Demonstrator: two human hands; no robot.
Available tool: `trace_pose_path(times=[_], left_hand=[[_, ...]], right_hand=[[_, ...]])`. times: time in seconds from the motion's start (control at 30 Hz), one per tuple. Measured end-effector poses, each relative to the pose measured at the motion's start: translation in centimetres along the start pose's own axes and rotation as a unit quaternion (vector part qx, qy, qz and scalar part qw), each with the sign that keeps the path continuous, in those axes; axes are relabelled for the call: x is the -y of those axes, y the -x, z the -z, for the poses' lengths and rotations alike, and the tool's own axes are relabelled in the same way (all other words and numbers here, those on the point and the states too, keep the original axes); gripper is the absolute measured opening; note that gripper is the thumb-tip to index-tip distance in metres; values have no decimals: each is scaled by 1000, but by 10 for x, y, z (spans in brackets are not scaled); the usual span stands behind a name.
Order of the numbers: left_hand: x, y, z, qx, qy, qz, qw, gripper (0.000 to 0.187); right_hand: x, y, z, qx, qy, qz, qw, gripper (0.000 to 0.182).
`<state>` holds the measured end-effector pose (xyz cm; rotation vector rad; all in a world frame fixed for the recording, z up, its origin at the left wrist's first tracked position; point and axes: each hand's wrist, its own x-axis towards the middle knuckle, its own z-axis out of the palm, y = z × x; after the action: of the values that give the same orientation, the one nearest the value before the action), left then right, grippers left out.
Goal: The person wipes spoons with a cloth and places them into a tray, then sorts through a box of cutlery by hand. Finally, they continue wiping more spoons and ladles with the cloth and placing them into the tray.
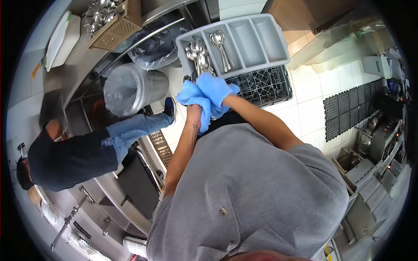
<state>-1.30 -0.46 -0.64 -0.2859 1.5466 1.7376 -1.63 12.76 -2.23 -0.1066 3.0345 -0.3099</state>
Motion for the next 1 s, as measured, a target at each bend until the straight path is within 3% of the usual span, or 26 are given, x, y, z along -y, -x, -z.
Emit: trace_pose_path(times=[0.07, 0.2, 0.3, 0.37, 0.43, 0.5, 0.53, 0.57, 0.63, 0.67, 0.77, 0.9, 1.0], left_hand=[[-3, 3, 2, 1, 20, 5, 1000, 28], [9, 3, 13, -18, 33, 4, 999, 26], [13, 0, 25, 8, 108, -11, 994, 21], [23, -11, 39, 30, 129, 5, 991, 20], [20, -8, 40, 111, 229, 60, 965, 28], [16, -4, 31, 93, 184, 48, 977, 28], [15, -5, 27, 68, 112, 23, 991, 28], [14, -6, 22, 44, 40, -5, 998, 28], [12, -12, 17, 24, 9, -6, 1000, 28], [13, -15, 18, 35, 29, 19, 999, 29], [12, -22, 22, 54, 29, 43, 997, 29], [11, -14, 22, 103, -1, 78, 992, 31], [18, -11, 15, 60, -48, 5, 997, 30]], right_hand=[[-10, -10, 13, -71, -130, -78, 986, 17], [-47, -48, 9, -35, -135, -47, 989, 19], [-59, -53, 3, -23, -141, -114, 983, 18], [-47, -44, 7, -53, -148, -40, 987, 17], [-28, -24, 9, -78, -161, 30, 984, 18], [-15, -7, 14, -107, -174, 92, 975, 18], [-15, -3, 29, -88, -146, 26, 985, 20], [-17, -3, 23, -89, -146, 22, 985, 20], [-19, -8, 11, -132, -236, -168, 948, 18], [-24, -7, 11, -89, -188, -140, 968, 19], [-20, -3, 17, -93, -187, -106, 972, 19], [-18, 11, 25, -93, -299, -211, 926, 20], [-26, 11, 25, -94, -258, -211, 938, 22]])
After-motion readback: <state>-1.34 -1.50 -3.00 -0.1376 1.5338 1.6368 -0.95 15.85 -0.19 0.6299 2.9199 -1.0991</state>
